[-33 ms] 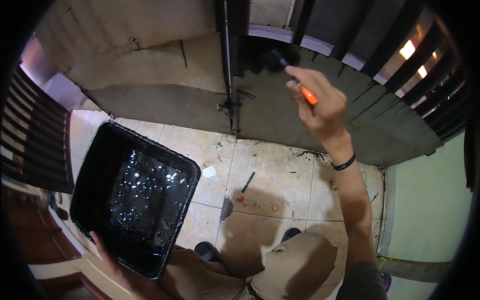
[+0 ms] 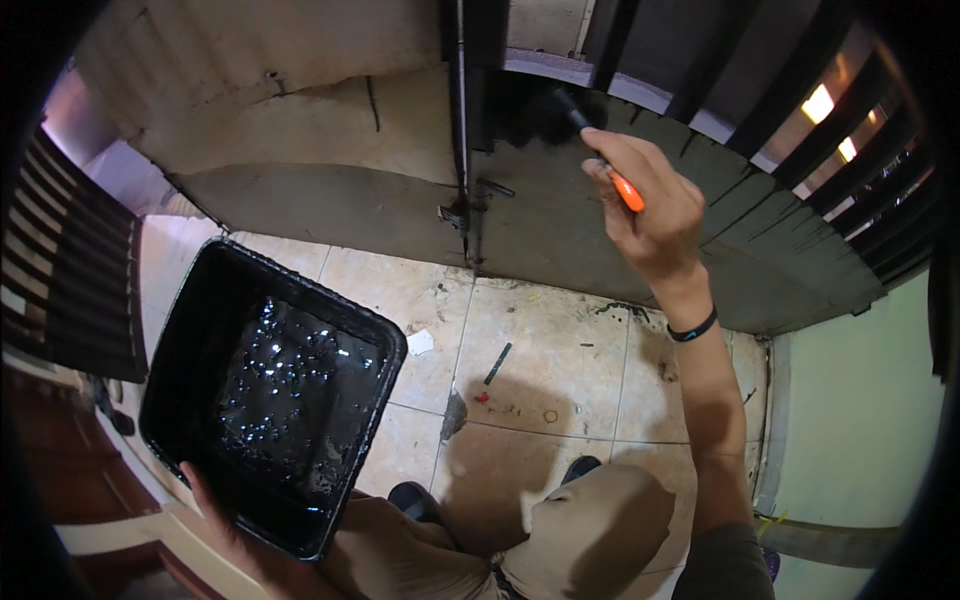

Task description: The person paints the lower panel of a metal gate using a brush dipped into a black container of paint.

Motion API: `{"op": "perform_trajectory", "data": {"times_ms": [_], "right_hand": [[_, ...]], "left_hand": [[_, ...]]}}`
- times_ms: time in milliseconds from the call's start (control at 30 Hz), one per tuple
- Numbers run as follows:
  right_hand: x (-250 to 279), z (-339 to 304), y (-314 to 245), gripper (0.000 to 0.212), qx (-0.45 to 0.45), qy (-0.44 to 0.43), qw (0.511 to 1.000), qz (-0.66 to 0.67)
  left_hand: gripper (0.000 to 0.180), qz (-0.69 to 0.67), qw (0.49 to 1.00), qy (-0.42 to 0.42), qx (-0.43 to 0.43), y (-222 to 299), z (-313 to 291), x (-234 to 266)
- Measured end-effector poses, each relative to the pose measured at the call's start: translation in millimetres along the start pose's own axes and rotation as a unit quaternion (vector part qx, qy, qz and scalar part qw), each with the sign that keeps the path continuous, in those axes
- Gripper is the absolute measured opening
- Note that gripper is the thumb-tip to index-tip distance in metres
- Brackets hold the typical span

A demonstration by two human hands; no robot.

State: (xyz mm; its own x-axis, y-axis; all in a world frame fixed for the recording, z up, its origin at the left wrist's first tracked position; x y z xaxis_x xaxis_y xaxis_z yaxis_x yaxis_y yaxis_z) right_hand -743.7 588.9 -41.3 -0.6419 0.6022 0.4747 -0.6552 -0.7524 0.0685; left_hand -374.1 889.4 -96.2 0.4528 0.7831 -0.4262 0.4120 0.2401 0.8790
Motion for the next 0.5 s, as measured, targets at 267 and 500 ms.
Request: {"op": "perform_trajectory", "data": {"times_ms": [267, 500], "right_hand": [[-34, -49, -30, 0.036, 0.038, -0.121, 0.989, -0.071], [1, -26, -21, 0.027, -0.116, -0.101, 0.988, 0.019]], "left_hand": [[0.062, -0.06, 0.998, 0.012, 0.008, 3, 1, -8], [0.061, 0.045, 0.996, 0.005, -0.079, 7, 13, -14]]}}
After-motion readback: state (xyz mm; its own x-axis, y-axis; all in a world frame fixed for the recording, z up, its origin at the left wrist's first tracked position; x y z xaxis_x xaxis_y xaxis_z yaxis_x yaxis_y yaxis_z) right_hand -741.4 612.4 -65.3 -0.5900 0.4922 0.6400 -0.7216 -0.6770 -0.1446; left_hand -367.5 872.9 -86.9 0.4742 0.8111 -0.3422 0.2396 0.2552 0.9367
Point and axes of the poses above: each hand's wrist, its own z-axis towards the middle knuckle, its own x-axis out of the back of the hand, y = z × x, the point moved 5 cm from there along z, towards the middle knuckle, and after that the axes turned 6 degrees about -z, right-handed, at the moved point
